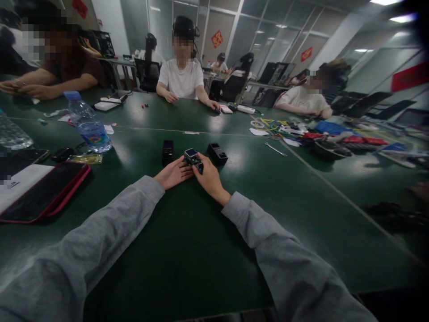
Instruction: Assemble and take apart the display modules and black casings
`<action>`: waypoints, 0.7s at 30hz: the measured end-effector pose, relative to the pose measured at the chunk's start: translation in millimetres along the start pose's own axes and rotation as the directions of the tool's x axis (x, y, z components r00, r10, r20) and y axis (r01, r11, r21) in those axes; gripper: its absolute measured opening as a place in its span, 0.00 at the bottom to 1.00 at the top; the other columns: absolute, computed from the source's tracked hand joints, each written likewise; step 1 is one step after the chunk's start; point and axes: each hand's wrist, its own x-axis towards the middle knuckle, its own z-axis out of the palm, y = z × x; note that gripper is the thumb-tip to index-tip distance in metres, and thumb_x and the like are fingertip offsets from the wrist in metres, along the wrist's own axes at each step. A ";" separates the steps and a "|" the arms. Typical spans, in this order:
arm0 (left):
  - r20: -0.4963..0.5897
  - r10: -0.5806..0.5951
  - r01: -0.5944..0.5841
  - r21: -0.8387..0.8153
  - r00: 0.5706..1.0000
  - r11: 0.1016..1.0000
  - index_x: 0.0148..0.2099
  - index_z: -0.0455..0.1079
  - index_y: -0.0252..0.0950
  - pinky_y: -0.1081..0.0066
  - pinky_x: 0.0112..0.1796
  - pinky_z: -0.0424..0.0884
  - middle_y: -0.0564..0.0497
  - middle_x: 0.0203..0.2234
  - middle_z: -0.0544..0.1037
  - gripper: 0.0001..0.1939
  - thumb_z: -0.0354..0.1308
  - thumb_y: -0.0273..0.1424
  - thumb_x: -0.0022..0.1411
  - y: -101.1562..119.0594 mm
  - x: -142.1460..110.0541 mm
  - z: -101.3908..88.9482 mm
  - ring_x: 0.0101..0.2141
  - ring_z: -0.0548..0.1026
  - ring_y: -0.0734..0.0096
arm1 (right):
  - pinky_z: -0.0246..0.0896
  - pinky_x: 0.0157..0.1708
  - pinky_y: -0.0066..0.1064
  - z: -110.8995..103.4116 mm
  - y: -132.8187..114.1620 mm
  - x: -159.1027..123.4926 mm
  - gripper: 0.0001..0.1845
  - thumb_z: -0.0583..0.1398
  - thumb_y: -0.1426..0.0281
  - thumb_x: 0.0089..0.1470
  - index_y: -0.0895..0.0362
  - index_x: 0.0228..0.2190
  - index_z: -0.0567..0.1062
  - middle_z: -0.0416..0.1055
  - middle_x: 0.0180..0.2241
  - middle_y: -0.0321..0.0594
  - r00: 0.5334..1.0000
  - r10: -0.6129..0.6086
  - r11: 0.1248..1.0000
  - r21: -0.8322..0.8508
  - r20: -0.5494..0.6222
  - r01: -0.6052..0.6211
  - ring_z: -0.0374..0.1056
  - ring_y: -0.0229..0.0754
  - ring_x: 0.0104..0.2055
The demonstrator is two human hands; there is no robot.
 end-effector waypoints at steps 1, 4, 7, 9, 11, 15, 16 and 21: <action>0.002 0.000 0.000 0.019 1.000 1.000 0.47 0.70 0.29 0.65 0.51 0.69 0.41 0.38 0.79 0.16 0.51 0.38 0.68 -0.2 0.5 -0.4 0.40 0.78 0.67 | 0.66 0.52 0.46 0.4 2.5 1.0 0.27 0.55 0.69 0.59 0.58 0.59 0.60 0.64 0.55 0.50 1.000 0.021 1.000 -0.006 -0.013 -0.021 0.65 0.52 0.55; -0.002 0.022 -0.022 0.096 1.000 0.995 0.48 0.69 0.29 0.63 0.52 0.68 0.39 0.41 0.78 0.15 0.55 0.36 0.66 -1.6 2.0 -1.5 0.42 0.78 0.65 | 0.66 0.52 0.47 1.3 8.4 3.2 0.27 0.56 0.69 0.58 0.59 0.58 0.62 0.65 0.54 0.51 0.996 0.071 0.997 -0.027 -0.045 -0.072 0.65 0.53 0.54; -0.008 0.070 -0.067 0.207 0.998 0.976 0.49 0.69 0.31 0.60 0.53 0.66 0.40 0.43 0.78 0.14 0.59 0.32 0.63 -3.6 1.6 0.5 0.42 0.78 0.64 | 0.66 0.50 0.47 1.2 9.8 3.6 0.26 0.56 0.70 0.58 0.59 0.57 0.63 0.66 0.53 0.52 0.993 0.101 0.992 -0.066 -0.056 -0.104 0.67 0.54 0.53; -0.027 0.096 -0.084 0.287 0.995 0.954 0.51 0.69 0.32 0.58 0.54 0.65 0.41 0.43 0.77 0.15 0.61 0.30 0.62 -5.0 0.1 4.4 0.41 0.78 0.65 | 0.67 0.49 0.47 0.5 8.6 3.3 0.25 0.56 0.70 0.58 0.59 0.57 0.63 0.66 0.53 0.52 0.993 0.110 0.989 -0.090 -0.048 -0.114 0.67 0.54 0.52; -0.056 0.119 -0.089 0.376 0.991 0.922 0.52 0.68 0.33 0.57 0.54 0.65 0.42 0.43 0.77 0.16 0.61 0.29 0.62 -6.4 -1.7 9.2 0.40 0.78 0.66 | 0.68 0.47 0.46 -0.6 6.9 3.2 0.25 0.57 0.70 0.57 0.60 0.56 0.64 0.66 0.52 0.52 0.991 0.124 0.986 -0.109 -0.043 -0.128 0.68 0.54 0.50; 0.012 0.205 -0.172 0.591 0.979 0.788 0.49 0.71 0.34 0.59 0.47 0.68 0.44 0.43 0.76 0.13 0.61 0.27 0.60 -8.8 -3.9 13.7 0.39 0.76 0.66 | 0.68 0.44 0.46 -2.6 5.3 4.0 0.24 0.58 0.70 0.57 0.61 0.55 0.65 0.66 0.50 0.52 0.988 0.148 0.977 -0.146 -0.044 -0.153 0.67 0.55 0.50; 0.046 0.232 -0.207 0.636 0.972 0.743 0.48 0.71 0.34 0.60 0.45 0.69 0.45 0.41 0.76 0.13 0.61 0.28 0.60 -9.2 -4.4 13.0 0.38 0.75 0.66 | 0.68 0.44 0.46 -2.7 5.3 4.4 0.23 0.58 0.70 0.57 0.60 0.54 0.65 0.66 0.50 0.52 0.989 0.143 0.977 -0.155 -0.044 -0.148 0.67 0.54 0.50; 0.158 0.454 -0.368 0.828 0.877 0.422 0.38 0.76 0.38 0.65 0.41 0.65 0.50 0.28 0.73 0.06 0.62 0.33 0.59 -5.4 -11.4 5.4 0.31 0.70 0.66 | 0.66 0.47 0.47 -0.9 5.9 5.7 0.23 0.59 0.68 0.57 0.59 0.53 0.65 0.66 0.48 0.51 0.994 0.096 0.976 -0.191 -0.055 -0.105 0.66 0.54 0.50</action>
